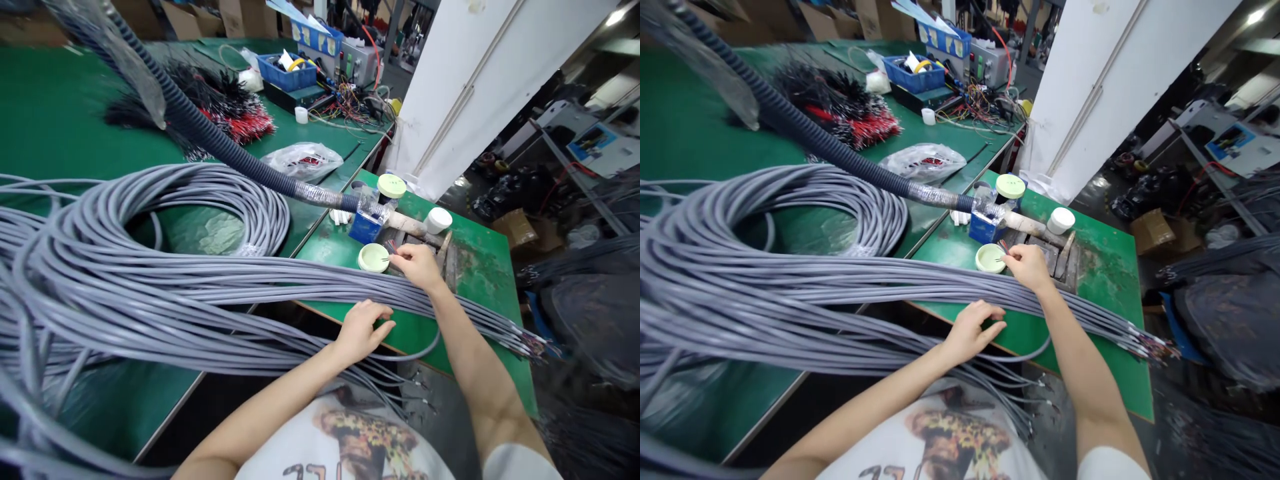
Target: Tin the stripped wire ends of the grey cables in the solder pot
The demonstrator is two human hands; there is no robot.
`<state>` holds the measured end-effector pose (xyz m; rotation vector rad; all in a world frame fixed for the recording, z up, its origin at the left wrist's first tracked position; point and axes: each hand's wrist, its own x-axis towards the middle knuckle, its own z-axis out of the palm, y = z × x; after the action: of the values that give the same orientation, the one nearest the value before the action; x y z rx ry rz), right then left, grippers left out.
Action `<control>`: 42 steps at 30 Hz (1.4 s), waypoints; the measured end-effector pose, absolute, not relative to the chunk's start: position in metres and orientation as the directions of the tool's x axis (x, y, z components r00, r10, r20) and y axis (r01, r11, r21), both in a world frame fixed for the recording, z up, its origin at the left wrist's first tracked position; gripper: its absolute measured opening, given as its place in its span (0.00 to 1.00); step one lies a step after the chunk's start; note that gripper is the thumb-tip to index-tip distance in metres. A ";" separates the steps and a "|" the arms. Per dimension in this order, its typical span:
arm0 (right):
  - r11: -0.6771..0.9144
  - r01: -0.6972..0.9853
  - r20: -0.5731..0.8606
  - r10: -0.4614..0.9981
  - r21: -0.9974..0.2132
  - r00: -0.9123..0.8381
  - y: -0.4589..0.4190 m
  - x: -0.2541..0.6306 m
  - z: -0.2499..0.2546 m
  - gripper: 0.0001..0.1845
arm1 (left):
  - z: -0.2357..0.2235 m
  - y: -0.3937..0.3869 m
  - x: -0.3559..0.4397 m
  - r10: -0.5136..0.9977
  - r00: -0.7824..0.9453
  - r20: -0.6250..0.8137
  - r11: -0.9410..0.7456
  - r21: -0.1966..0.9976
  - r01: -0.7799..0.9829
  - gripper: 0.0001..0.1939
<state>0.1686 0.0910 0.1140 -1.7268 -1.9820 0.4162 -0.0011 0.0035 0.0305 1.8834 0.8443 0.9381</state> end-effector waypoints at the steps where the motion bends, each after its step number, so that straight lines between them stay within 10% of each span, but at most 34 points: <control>1: 0.157 0.860 0.137 0.985 -0.486 -0.102 0.097 0.167 0.110 0.17 | 0.028 0.005 0.000 0.812 0.515 0.276 -0.435 0.874 0.216 0.07; 21: 0.159 0.936 0.061 0.987 -0.314 -0.147 0.129 0.163 0.089 0.12 | 0.028 0.008 -0.003 0.773 0.570 0.279 -0.498 0.824 0.271 0.08; 42: -0.232 0.937 0.124 0.955 -0.260 0.271 0.114 0.283 0.060 0.18 | 0.023 0.006 -0.001 0.763 0.581 0.282 -0.529 0.790 0.310 0.07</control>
<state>0.2832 0.1135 0.0597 -2.2628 -1.7398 0.0876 -0.0012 0.0060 0.0233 2.1029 0.8502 0.8199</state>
